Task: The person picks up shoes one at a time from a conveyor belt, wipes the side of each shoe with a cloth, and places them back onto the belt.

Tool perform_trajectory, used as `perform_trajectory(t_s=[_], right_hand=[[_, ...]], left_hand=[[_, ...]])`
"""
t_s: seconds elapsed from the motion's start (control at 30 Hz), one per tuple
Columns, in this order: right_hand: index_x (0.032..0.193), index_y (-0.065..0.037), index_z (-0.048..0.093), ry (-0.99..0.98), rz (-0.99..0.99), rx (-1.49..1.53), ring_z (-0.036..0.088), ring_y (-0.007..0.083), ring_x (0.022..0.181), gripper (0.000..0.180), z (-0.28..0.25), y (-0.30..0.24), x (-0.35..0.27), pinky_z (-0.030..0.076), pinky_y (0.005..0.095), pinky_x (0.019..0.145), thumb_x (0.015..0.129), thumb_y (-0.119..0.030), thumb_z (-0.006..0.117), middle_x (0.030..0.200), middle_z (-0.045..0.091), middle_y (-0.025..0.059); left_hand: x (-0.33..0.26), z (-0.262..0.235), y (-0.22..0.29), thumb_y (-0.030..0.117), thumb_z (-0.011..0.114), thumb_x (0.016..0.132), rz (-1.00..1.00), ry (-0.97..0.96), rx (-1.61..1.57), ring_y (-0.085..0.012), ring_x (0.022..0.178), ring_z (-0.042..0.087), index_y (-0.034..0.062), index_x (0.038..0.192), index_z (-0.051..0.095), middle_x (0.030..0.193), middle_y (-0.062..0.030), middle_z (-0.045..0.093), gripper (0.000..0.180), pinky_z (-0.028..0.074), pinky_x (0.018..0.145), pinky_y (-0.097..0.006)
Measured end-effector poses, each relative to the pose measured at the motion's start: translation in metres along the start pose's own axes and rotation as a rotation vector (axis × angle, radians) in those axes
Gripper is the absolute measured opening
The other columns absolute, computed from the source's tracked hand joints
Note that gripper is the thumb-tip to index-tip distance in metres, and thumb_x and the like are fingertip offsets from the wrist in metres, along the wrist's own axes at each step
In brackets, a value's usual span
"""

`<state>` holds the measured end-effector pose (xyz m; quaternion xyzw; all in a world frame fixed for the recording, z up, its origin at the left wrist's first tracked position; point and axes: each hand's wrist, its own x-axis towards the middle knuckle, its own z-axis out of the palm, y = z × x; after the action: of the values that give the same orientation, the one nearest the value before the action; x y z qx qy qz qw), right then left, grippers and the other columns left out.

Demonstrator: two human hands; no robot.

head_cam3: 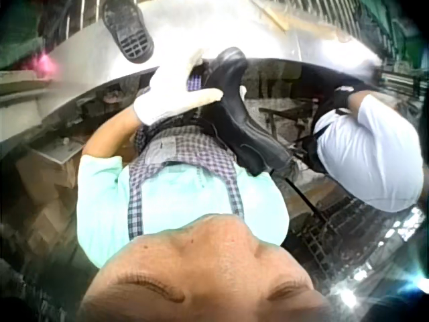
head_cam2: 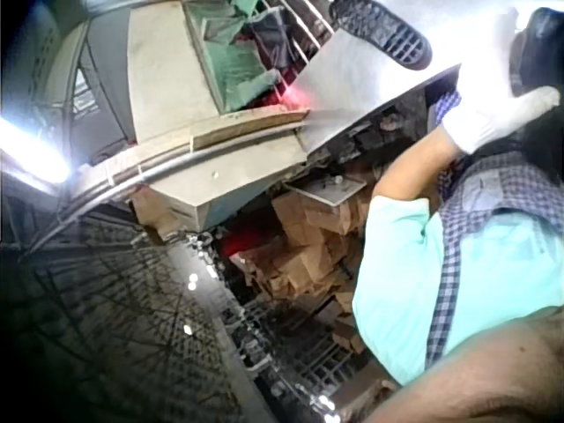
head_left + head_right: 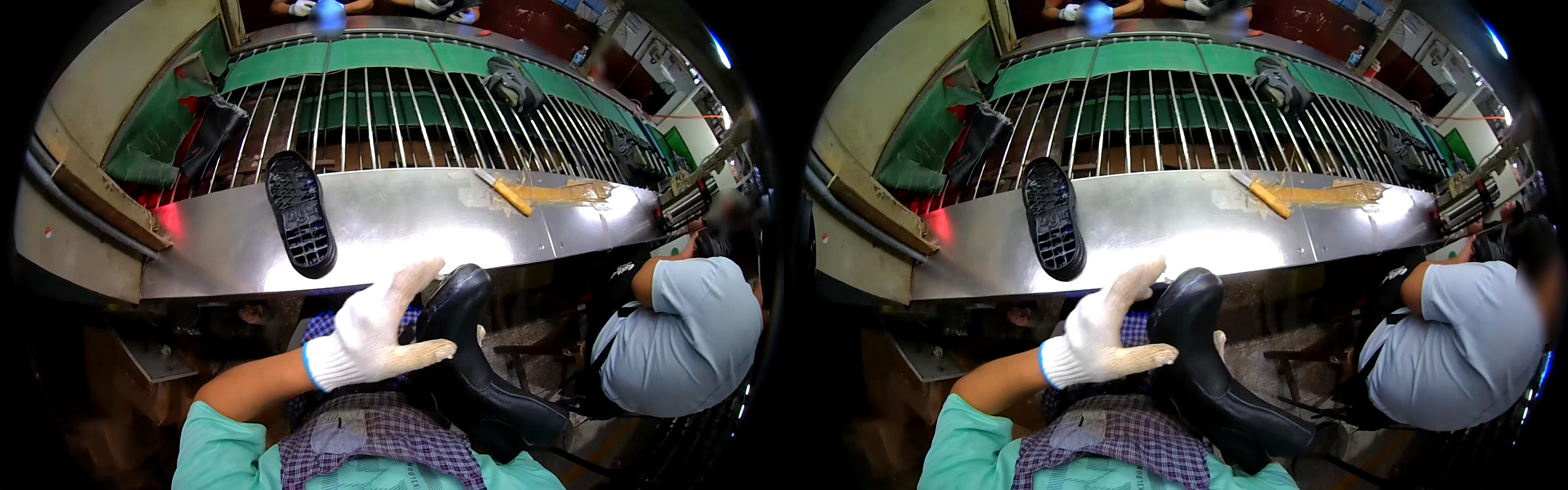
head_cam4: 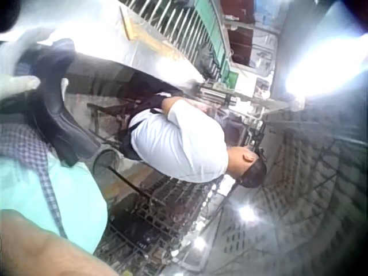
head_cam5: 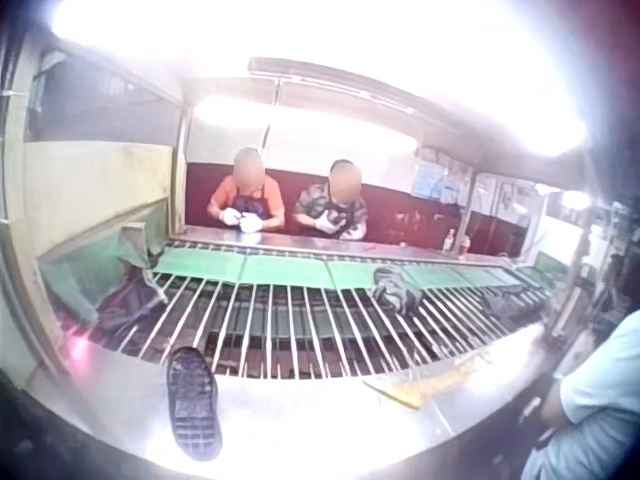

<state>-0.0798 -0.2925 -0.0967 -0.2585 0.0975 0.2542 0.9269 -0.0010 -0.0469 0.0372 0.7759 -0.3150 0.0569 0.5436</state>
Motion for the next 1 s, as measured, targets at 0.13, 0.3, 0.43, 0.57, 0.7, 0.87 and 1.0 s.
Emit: perform_trajectory(t_s=[0.13,0.3,0.43,0.57,0.7,0.87,1.0], right_hand=[[0.145,0.005,0.061,0.019,-0.003,-0.004,0.073,0.0308,0.115,0.085,-0.005,0.021,0.002,0.059,0.0461,0.105,0.107,-0.07,0.052,0.127,0.074,0.0198],[0.146,0.005,0.06,0.03,-0.011,0.0,0.073,0.03,0.118,0.084,0.006,0.039,0.006,0.059,0.0448,0.106,0.108,-0.069,0.052,0.13,0.073,0.0199],[0.149,0.005,0.057,0.02,-0.086,-0.16,0.071,0.0287,0.123,0.083,-0.038,0.043,0.015,0.058,0.043,0.108,0.109,-0.068,0.052,0.136,0.07,0.0206],[0.154,0.005,0.053,0.016,-0.061,-0.189,0.068,0.0293,0.13,0.079,-0.081,0.037,0.019,0.057,0.042,0.111,0.111,-0.062,0.052,0.147,0.065,0.0226],[0.155,0.005,0.053,0.039,-0.037,-0.137,0.068,0.0295,0.13,0.079,-0.052,0.034,0.017,0.057,0.0421,0.111,0.111,-0.062,0.052,0.147,0.065,0.0227],[0.155,0.004,0.053,0.014,-0.02,-0.117,0.068,0.0297,0.13,0.079,-0.032,0.034,0.031,0.057,0.0423,0.111,0.111,-0.061,0.052,0.147,0.065,0.0228],[0.155,0.004,0.053,0.056,-0.008,-0.116,0.068,0.0299,0.13,0.079,-0.025,0.029,0.029,0.057,0.0425,0.11,0.111,-0.061,0.052,0.147,0.065,0.0229]], left_hand=[[-0.002,0.005,-0.006,0.056,0.085,0.091,-0.173,-0.139,-0.248,-0.0407,0.137,0.065,0.0001,0.168,0.033,0.155,-0.0303,0.056,0.108,0.052,0.117,-0.045],[-0.011,-0.007,-0.009,0.05,0.083,0.093,-0.371,-0.258,-0.264,-0.04,0.137,0.065,-0.0008,0.162,0.04,0.151,-0.028,0.061,0.096,0.05,0.119,-0.046],[0.0,-0.029,-0.012,0.051,0.084,0.092,-0.464,-0.313,-0.112,-0.0422,0.138,0.063,0.0011,0.165,0.04,0.153,-0.0278,0.06,0.098,0.05,0.119,-0.046],[0.043,-0.085,-0.085,0.05,0.081,0.093,-0.25,0.074,0.289,-0.0408,0.147,0.054,0.0038,0.167,0.037,0.165,-0.0273,0.048,0.098,0.046,0.122,-0.049],[0.078,-0.167,-0.201,0.062,0.072,0.094,-0.499,0.318,0.913,-0.0392,0.161,0.033,0.0038,0.166,0.039,0.172,-0.0265,0.037,0.098,0.032,0.131,-0.046],[0.052,-0.24,-0.295,0.049,0.073,0.096,-0.865,0.233,0.651,-0.0385,0.126,0.068,-0.0014,0.137,0.071,0.121,-0.024,0.076,0.064,0.049,0.114,-0.047],[0.087,-0.196,-0.221,0.021,0.07,0.1,-0.73,0.556,-0.696,-0.0278,0.099,0.078,-0.0002,0.117,0.073,0.105,-0.0139,0.079,0.027,0.062,0.096,-0.042]])
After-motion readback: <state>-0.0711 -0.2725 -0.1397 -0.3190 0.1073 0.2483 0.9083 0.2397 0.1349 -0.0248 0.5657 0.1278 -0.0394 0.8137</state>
